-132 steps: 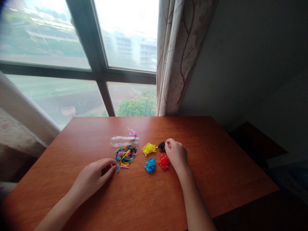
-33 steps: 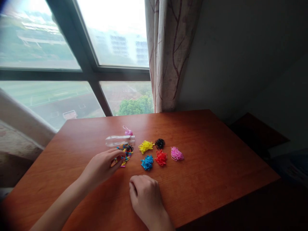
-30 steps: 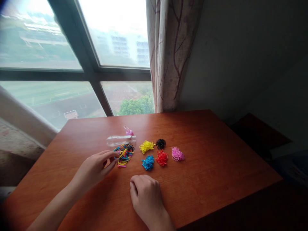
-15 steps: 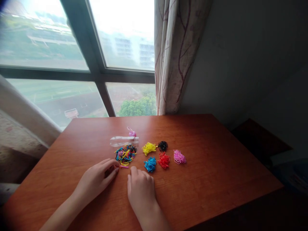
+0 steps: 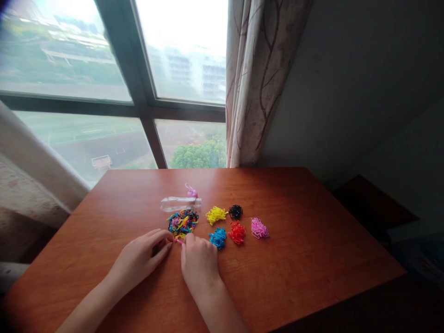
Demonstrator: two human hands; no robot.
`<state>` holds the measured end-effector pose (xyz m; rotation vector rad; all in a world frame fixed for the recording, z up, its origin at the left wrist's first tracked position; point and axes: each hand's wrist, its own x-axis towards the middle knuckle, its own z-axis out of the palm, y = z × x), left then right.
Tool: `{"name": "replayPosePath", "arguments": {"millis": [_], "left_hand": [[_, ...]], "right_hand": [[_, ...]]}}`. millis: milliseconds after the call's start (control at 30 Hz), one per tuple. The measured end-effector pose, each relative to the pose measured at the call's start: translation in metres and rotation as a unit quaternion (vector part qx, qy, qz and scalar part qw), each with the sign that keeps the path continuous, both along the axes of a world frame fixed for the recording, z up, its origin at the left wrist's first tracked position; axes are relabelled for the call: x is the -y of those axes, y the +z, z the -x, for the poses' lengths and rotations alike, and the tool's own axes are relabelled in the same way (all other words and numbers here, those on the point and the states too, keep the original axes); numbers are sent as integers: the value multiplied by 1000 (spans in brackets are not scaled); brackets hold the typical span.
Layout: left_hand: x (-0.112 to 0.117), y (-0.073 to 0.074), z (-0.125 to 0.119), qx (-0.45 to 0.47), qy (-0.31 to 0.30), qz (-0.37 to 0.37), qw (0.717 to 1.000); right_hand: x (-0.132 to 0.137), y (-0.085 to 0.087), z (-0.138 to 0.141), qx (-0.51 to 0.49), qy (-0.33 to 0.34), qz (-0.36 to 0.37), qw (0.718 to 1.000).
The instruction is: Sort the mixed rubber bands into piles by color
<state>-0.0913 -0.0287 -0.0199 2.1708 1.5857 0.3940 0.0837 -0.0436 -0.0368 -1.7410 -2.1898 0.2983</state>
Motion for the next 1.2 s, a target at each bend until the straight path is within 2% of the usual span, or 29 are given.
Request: {"name": "replayPosePath", "arguments": {"millis": [133,233,367,500,633,833,1067,1200], "left_hand": [[0,-1,0,-3,2,1,1000],[0,0,0,-3,4,7,1000],[0,1,0,-8,3,12,1000],[0,0,0,-12,3,11,1000],[-2,-3,0,-11,6,11,1000],[-2,-5,1,-8,4,8,1000],[-1,-4,1,-12,4,9,1000],[0,-3,0,-9,5,6,1000]], "right_hand": [[9,3,-12,-52,-9,-16,998],[14,8,-36,-101,-38,-43,993],[16,13,-92,-134,-122,-65,981],[13,9,-156,-83,-224,-81,968],[7,-1,-194,-47,-268,-62,960],[1,-10,-198,-29,-274,-29,961],[-1,-6,-194,-31,-272,-32,961],[-1,-2,-192,-36,-268,-60,961]]}}
